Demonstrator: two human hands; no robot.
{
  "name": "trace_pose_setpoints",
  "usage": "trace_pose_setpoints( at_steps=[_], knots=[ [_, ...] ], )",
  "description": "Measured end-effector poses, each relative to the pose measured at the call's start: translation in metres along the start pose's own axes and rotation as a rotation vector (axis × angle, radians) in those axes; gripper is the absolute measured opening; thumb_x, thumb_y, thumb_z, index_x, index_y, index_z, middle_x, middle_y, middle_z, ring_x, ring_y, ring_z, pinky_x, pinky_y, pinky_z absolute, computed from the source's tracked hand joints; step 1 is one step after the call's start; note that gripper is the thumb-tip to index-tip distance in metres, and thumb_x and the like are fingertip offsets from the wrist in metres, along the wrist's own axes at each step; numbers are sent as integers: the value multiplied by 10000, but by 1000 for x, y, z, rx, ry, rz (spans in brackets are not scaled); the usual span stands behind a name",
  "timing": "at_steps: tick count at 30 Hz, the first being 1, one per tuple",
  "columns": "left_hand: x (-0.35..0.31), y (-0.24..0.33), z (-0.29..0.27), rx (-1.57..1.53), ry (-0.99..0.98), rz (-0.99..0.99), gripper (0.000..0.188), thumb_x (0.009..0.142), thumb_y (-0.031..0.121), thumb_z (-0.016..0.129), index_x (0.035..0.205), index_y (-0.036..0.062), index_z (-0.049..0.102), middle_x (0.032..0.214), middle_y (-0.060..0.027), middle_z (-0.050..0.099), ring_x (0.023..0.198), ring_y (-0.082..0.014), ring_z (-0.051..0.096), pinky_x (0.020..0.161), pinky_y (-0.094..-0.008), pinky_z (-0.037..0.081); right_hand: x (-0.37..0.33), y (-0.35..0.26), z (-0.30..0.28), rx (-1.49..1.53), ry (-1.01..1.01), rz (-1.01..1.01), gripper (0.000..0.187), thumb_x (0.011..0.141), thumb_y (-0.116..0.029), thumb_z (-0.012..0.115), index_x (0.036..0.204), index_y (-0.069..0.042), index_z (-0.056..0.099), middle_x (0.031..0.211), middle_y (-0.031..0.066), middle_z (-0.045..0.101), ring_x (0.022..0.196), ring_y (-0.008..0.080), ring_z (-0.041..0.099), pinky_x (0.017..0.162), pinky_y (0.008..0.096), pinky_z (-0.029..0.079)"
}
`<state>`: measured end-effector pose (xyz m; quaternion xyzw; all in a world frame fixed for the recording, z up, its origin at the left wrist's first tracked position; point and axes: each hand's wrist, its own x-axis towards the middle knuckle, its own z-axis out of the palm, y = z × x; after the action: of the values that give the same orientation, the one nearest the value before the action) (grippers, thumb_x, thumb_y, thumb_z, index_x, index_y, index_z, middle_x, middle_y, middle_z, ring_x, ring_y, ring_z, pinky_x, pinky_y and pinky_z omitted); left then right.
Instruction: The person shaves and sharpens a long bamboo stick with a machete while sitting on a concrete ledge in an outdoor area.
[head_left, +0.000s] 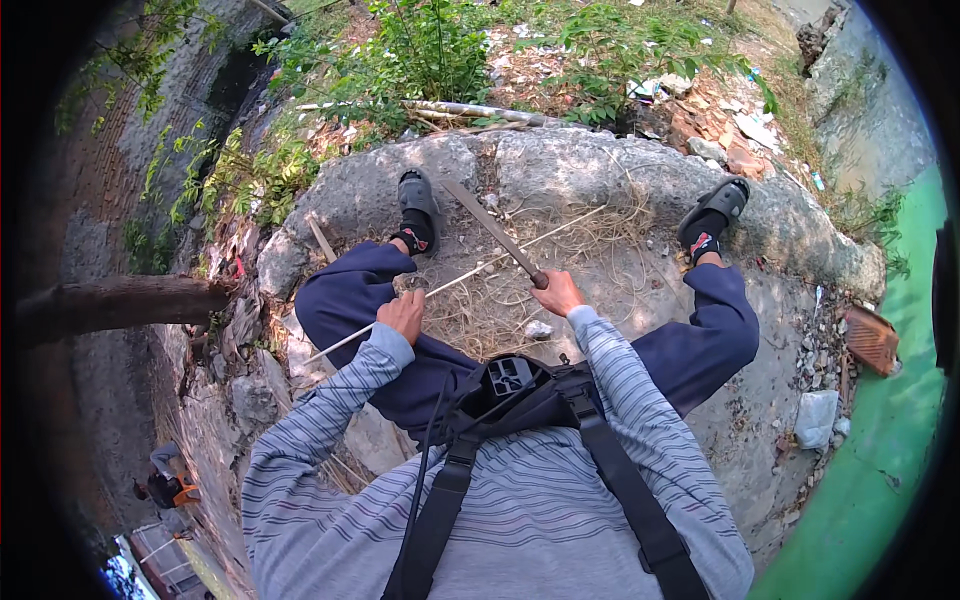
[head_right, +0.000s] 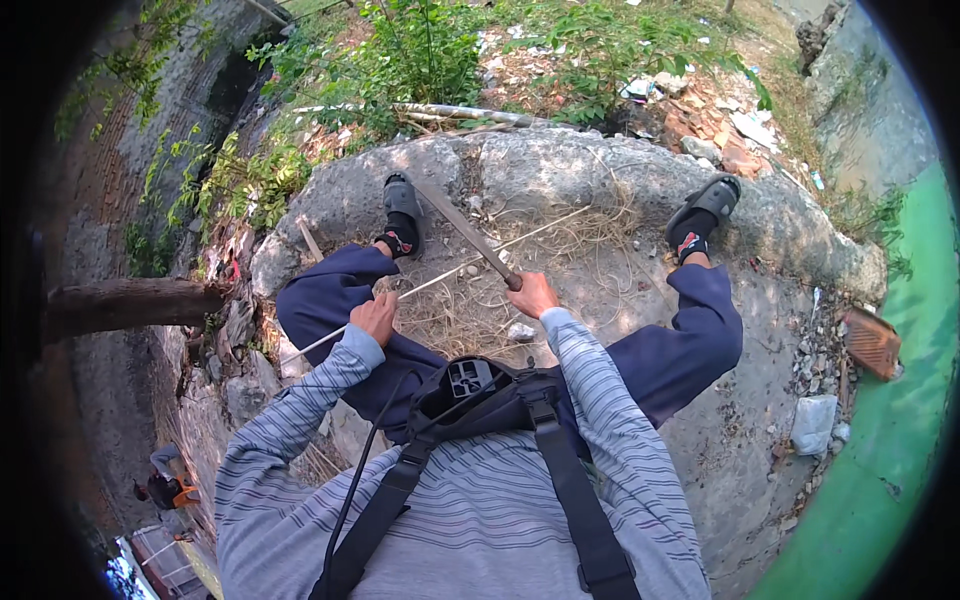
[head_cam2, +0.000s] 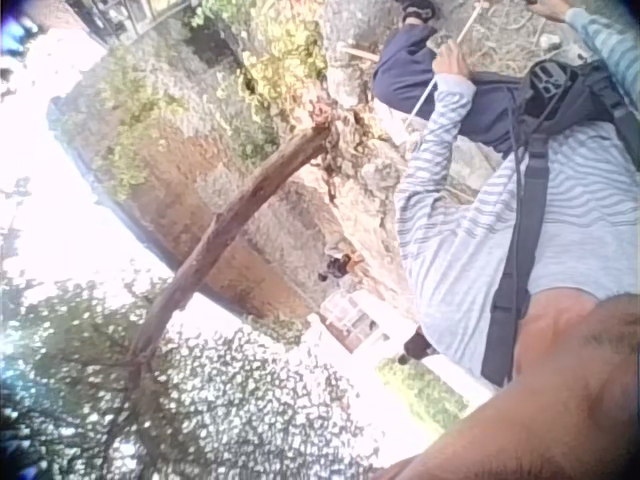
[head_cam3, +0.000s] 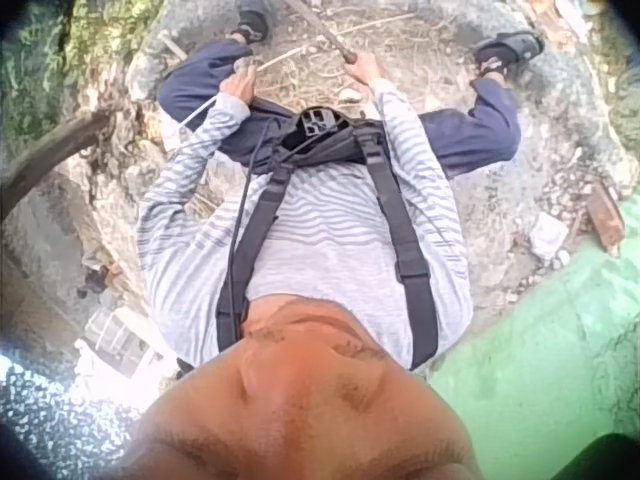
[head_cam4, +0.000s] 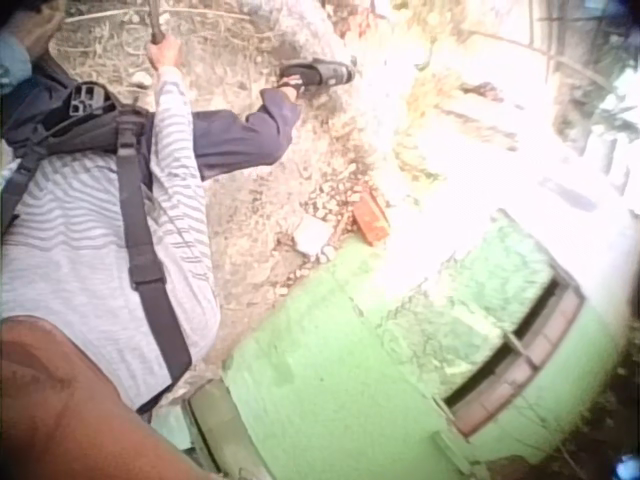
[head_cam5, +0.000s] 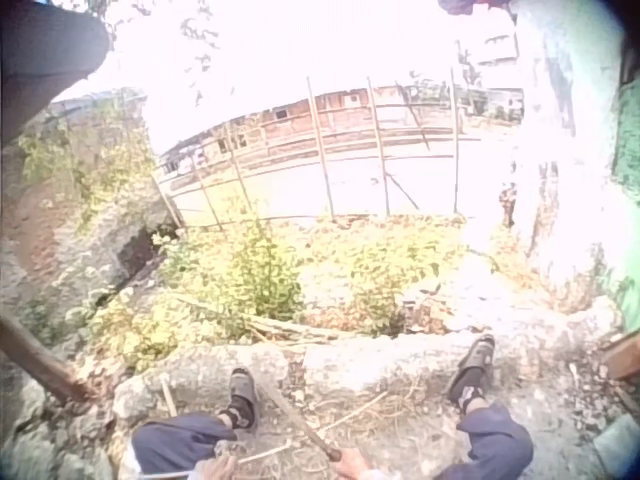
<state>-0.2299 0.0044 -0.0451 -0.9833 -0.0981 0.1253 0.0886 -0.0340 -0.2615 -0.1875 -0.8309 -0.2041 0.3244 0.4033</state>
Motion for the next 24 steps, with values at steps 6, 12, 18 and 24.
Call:
trace_pose_setpoints(
  at_steps=[6,12,18,24],
  knots=[
    [33,3,-52,75,226,27,92,895,171,586,865,91,553,744,-75,625,709,-249,676,555,-383,519,0,-15,-10,88,98,-58,297,763,-294,687,878,-20,684,768,215,666,745,373,669,715,457,507],
    [50,33,-109,-82,221,90,274,940,324,580,817,79,585,741,-100,639,671,-294,668,554,-417,505,-22,-55,-10,190,-83,-247,348,791,-310,709,755,15,589,606,124,563,581,219,539,597,383,435],
    [65,61,-111,-41,171,150,130,901,163,566,823,65,601,761,-115,664,687,-274,698,576,-383,539,-22,-39,3,333,-33,-149,331,800,-279,712,731,10,566,598,80,537,577,161,519,574,356,421],
    [69,53,-139,-86,215,84,206,893,237,612,750,92,641,702,-113,647,660,-289,685,570,-416,524,-8,-9,-2,469,0,101,252,789,-211,682,696,-18,548,573,29,540,486,124,510,463,328,403]
  ],
)
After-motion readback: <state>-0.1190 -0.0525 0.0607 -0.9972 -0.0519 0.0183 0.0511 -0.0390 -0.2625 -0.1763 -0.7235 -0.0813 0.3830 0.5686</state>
